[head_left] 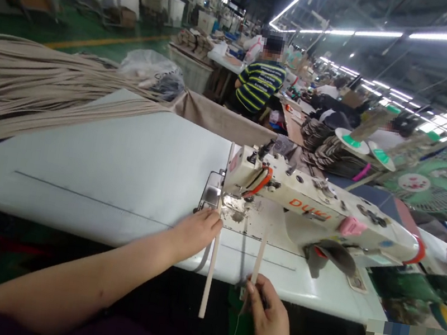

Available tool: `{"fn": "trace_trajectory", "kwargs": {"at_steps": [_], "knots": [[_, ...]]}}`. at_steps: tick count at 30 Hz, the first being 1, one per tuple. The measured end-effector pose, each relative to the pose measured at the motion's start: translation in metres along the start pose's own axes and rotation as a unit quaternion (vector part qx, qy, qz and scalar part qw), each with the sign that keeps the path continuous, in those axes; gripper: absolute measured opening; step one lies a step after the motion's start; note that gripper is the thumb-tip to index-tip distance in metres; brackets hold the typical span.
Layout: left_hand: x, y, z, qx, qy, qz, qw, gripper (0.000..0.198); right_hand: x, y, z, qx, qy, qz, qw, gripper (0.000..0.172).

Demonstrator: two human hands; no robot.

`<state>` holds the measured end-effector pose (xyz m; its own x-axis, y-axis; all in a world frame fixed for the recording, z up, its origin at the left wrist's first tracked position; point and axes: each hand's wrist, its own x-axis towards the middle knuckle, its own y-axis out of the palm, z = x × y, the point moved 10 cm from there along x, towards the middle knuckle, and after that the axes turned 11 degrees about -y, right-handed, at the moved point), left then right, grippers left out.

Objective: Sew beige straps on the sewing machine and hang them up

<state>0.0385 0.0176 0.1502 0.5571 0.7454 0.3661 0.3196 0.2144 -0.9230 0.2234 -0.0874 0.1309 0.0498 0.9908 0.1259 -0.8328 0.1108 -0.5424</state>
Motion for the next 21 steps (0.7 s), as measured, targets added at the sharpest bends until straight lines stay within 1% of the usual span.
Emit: {"fn": "trace_trajectory", "kwargs": {"at_steps": [4,12,15,18,21], "knots": [[0.000,-0.001,0.002,0.008,-0.010,-0.006,1.000,0.019,0.004,0.006,-0.006,-0.007,0.023,-0.005,1.000,0.052],[0.001,0.000,0.002,0.003,-0.012,-0.024,1.000,0.019,0.011,0.008,-0.020,-0.026,0.033,-0.023,0.999,0.074],[0.001,-0.001,0.002,0.001,-0.010,-0.028,1.000,0.018,0.011,0.006,-0.025,-0.023,0.042,-0.039,0.998,0.079],[0.001,-0.003,0.002,0.001,-0.009,-0.033,0.999,0.018,0.010,0.007,-0.031,-0.009,0.060,-0.039,0.997,0.083],[0.000,-0.003,0.002,-0.004,-0.008,-0.041,0.999,0.017,0.010,0.007,-0.034,-0.013,0.066,-0.033,0.997,0.082]]}}
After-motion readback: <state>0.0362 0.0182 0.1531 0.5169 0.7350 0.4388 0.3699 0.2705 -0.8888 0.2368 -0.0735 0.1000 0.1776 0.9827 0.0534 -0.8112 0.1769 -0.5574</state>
